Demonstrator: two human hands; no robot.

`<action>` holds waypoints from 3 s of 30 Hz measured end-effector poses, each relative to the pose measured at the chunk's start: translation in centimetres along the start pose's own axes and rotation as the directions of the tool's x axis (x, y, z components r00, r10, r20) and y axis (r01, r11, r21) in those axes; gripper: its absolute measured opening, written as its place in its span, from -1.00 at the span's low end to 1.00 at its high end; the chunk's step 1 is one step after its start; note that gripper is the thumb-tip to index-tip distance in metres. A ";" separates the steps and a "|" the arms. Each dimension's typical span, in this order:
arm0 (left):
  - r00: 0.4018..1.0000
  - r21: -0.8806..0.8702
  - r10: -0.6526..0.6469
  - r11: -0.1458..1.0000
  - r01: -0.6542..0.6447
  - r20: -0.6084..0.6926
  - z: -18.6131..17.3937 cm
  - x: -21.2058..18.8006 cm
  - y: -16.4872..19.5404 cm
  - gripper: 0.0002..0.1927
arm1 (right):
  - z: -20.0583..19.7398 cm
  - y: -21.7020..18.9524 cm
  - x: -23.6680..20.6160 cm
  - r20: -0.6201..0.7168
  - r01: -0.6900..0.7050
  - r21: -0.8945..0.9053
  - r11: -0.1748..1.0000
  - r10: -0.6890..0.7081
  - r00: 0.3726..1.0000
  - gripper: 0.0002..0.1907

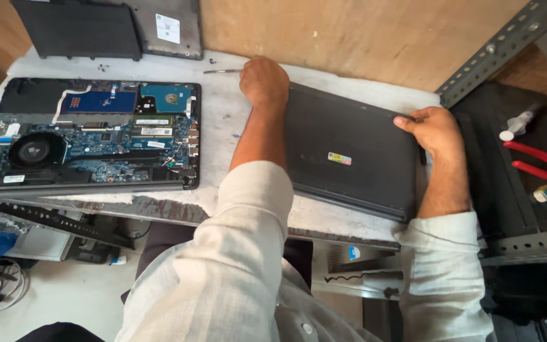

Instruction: The person works at a repair bench on a disassembled laptop, using a screwdriver on the opened chassis and repositioning the bottom cover. They then handle the exposed motherboard and remove a hard drive from the laptop, holding the drive up before placing it on the bench.

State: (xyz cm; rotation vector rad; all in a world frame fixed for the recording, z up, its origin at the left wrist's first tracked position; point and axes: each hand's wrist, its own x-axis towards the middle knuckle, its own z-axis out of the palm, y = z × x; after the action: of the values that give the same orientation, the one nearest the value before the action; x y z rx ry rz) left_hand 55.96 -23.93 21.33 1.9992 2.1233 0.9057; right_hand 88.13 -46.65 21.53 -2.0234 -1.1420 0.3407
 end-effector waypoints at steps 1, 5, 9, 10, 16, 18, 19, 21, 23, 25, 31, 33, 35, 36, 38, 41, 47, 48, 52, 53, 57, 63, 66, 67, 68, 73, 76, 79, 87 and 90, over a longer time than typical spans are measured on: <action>1.000 0.002 -0.001 1.000 0.001 -0.017 -0.1 -0.1 0.2 -0.69 | 0.0 0.3 0.0 -0.001 -0.003 0.004 1.000 0.003 1.000 -0.48; 0.998 0.050 0.005 0.999 -0.001 -0.068 -0.7 -0.4 0.9 -0.66 | -0.1 1.0 0.6 0.005 -0.009 -0.020 1.000 0.009 1.000 -0.47; 0.987 0.072 0.039 0.997 -0.028 -0.157 -0.9 -0.3 1.1 -0.64 | 0.0 1.4 1.0 -0.001 0.003 -0.040 0.999 -0.003 1.000 -0.47; 0.988 0.074 0.046 0.997 -0.035 -0.147 -0.9 -0.3 1.1 -0.67 | -0.1 1.6 0.9 -0.008 0.002 -0.070 0.998 -0.003 1.000 -0.48; 0.981 0.093 0.018 0.996 0.000 -0.192 -0.7 -0.7 1.0 -0.70 | 0.2 2.7 1.5 0.033 -0.036 -0.033 0.999 0.037 0.999 -0.50; 0.987 -0.001 -0.026 1.000 0.026 -0.158 -1.0 -0.6 1.1 -0.70 | 0.1 2.9 1.7 0.018 -0.006 -0.025 1.000 0.007 1.000 -0.50; 0.999 -0.037 -0.003 0.999 0.001 -0.053 -1.1 -0.5 0.9 -0.73 | 0.1 2.9 1.7 0.005 -0.013 -0.048 0.999 0.013 1.000 -0.51; 0.990 -0.121 0.054 0.992 -0.038 0.132 -1.4 0.0 0.5 -0.76 | 0.1 2.6 1.9 -0.027 -0.006 -0.085 0.996 0.004 1.000 -0.52; 0.978 -0.080 0.190 0.980 -0.183 0.088 -2.0 0.5 0.2 -0.72 | 0.2 2.0 1.9 -0.008 0.011 0.053 0.999 -0.011 1.000 -0.54; 0.925 -0.049 0.368 0.930 -0.364 0.099 -2.4 0.2 -0.2 -0.70 | -0.1 1.6 1.2 -0.015 0.009 0.091 0.996 -0.007 1.000 -0.54; 0.699 -0.160 0.714 0.694 -0.701 0.035 -3.6 -0.2 -0.3 -0.61 | -0.9 -0.4 0.0 -0.061 0.002 -0.010 1.000 -0.003 0.998 -0.51; 0.681 -0.207 0.732 0.664 -0.719 -0.016 -3.6 -0.1 -0.6 -0.59 | -0.8 -1.1 0.0 -0.038 -0.011 0.021 1.000 0.011 0.999 -0.49; 0.678 -0.184 0.734 0.663 -0.725 -0.028 -3.2 0.1 -0.7 -0.59 | -0.4 -1.7 0.1 0.003 -0.006 0.028 1.000 0.006 1.000 -0.50; 0.679 -0.175 0.733 0.665 -0.726 -0.032 -3.0 0.2 -0.7 -0.59 | -0.2 -1.9 0.0 0.025 -0.005 0.029 1.000 0.004 1.000 -0.51; 0.697 -0.183 0.716 0.680 -0.710 -0.044 -2.5 0.3 -0.6 -0.59 | -0.1 -2.0 0.0 0.041 -0.048 0.047 0.998 0.046 0.998 -0.52; 0.692 -0.172 0.716 0.673 -0.719 -0.090 -2.1 0.4 -0.3 -0.62 | -0.1 -2.1 0.1 0.041 -0.079 0.038 0.996 0.077 0.996 -0.53; 0.725 -0.158 0.686 0.723 -0.672 0.058 -3.6 -0.2 -0.5 -0.60 | 0.1 -2.6 -0.5 0.051 -0.045 0.039 0.998 0.043 0.998 -0.53; 0.728 -0.150 0.678 0.734 -0.663 0.102 -3.9 -0.2 -0.4 -0.58 | 0.0 -2.8 -0.7 0.054 -0.023 0.052 0.998 0.020 0.998 -0.53; 0.788 -0.129 0.587 0.810 -0.572 0.187 -4.4 -0.2 -0.2 -0.54 | -0.1 -3.4 -1.1 0.031 -0.072 0.043 0.996 0.070 0.997 -0.51; 0.804 -0.101 0.563 0.826 -0.554 0.192 -4.2 -0.1 -0.1 -0.53 | 0.0 -3.6 -1.0 0.024 -0.079 0.051 0.996 0.078 0.997 -0.51; 0.922 -0.023 0.340 0.939 -0.342 0.187 -3.1 0.0 0.1 -0.69 | 0.1 -3.6 -0.6 0.013 -0.136 0.044 0.990 0.135 0.991 -0.49; 0.954 -0.039 0.221 0.975 -0.218 0.203 -3.3 0.1 -0.7 -0.64 | 0.2 -3.0 -0.5 0.062 -0.107 0.032 0.994 0.105 0.993 -0.48; 0.962 -0.130 0.272 0.955 -0.267 0.024 -3.9 -0.7 -1.7 -0.39 | 0.5 -2.7 -0.5 0.075 0.015 0.001 1.000 -0.015 0.997 -0.47; 0.964 -0.139 0.264 0.956 -0.258 0.026 -4.0 -0.8 -2.0 -0.38 | 0.5 -2.6 -0.4 0.073 0.028 -0.035 0.999 -0.025 0.997 -0.47; 0.966 -0.149 0.256 0.957 -0.249 0.029 -4.0 -0.9 -2.2 -0.37 | 0.6 -2.6 -0.3 0.072 0.041 -0.072 0.997 -0.036 0.997 -0.46; 0.944 -0.125 0.330 0.936 -0.330 -0.019 -2.7 -0.8 -3.0 -0.46 | 0.6 -2.8 -0.5 0.053 0.036 -0.061 0.997 -0.033 0.998 -0.48; 0.921 -0.133 0.390 0.913 -0.385 0.011 -2.1 -0.3 -3.6 -0.56 | 0.4 -3.3 -1.1 0.012 0.071 -0.094 0.993 -0.070 0.997 -0.48; 0.919 -0.202 0.393 0.902 -0.381 0.020 -2.0 0.3 -3.9 -0.62 | 0.1 -4.0 -1.4 -0.039 0.102 -0.045 0.994 -0.104 0.994 -0.47; 0.929 -0.219 0.362 0.915 -0.339 0.078 -3.1 0.0 -3.6 -0.58 | 0.8 -4.6 -1.0 0.041 -0.067 -0.024 0.997 0.068 0.997 -0.54; 0.870 0.060 0.491 0.868 -0.492 0.045 -4.1 -1.1 -2.5 -0.69 | 0.6 -4.8 -1.1 0.000 -0.074 -0.015 0.997 0.074 0.997 -0.56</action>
State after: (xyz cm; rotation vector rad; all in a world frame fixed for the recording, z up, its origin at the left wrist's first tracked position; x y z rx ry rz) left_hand 52.06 -26.30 23.14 2.6357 1.6655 0.8554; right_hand 84.28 -45.81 24.52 -2.0830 -1.0745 0.3709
